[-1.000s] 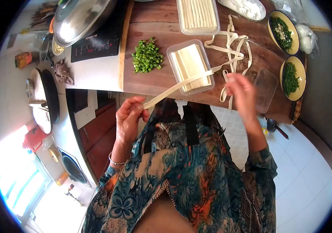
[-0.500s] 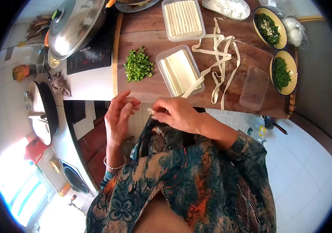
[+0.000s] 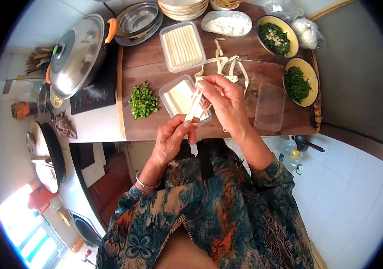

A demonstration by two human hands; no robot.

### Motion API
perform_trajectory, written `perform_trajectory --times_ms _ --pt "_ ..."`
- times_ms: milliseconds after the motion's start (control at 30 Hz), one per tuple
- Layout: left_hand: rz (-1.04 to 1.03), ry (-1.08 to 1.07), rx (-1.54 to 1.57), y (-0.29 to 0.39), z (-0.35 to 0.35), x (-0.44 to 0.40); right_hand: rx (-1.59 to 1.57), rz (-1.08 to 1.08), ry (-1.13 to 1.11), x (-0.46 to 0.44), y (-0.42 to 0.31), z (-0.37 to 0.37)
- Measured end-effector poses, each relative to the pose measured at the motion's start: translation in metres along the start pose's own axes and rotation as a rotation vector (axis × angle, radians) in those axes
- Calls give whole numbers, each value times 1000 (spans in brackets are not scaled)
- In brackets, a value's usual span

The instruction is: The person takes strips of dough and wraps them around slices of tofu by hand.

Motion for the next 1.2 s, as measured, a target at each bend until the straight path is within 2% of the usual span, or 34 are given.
perform_trajectory --times_ms 333,467,533,633,867,967,1200 --pt "94 55 -115 -8 7 13 -64 60 214 -15 -17 51" --pt "-70 55 -293 -12 8 7 63 58 169 -8 -15 35" --pt "-108 23 -429 -10 12 2 -15 78 186 -8 -15 36" --pt "-72 34 -312 -10 18 2 -171 82 264 -10 -14 48" --pt "20 -16 -326 -19 20 8 -315 43 274 -4 -4 44" --pt "30 -20 -244 -22 19 12 -254 41 291 -2 -3 44" --pt "16 -31 -259 -28 21 14 -321 70 257 0 -4 38"
Point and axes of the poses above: each hand's wrist, its own x-axis away from the middle knuckle, its own z-axis out of the back of the hand, y = z × x, the point moved 9 cm from there along -x, towards the middle knuckle
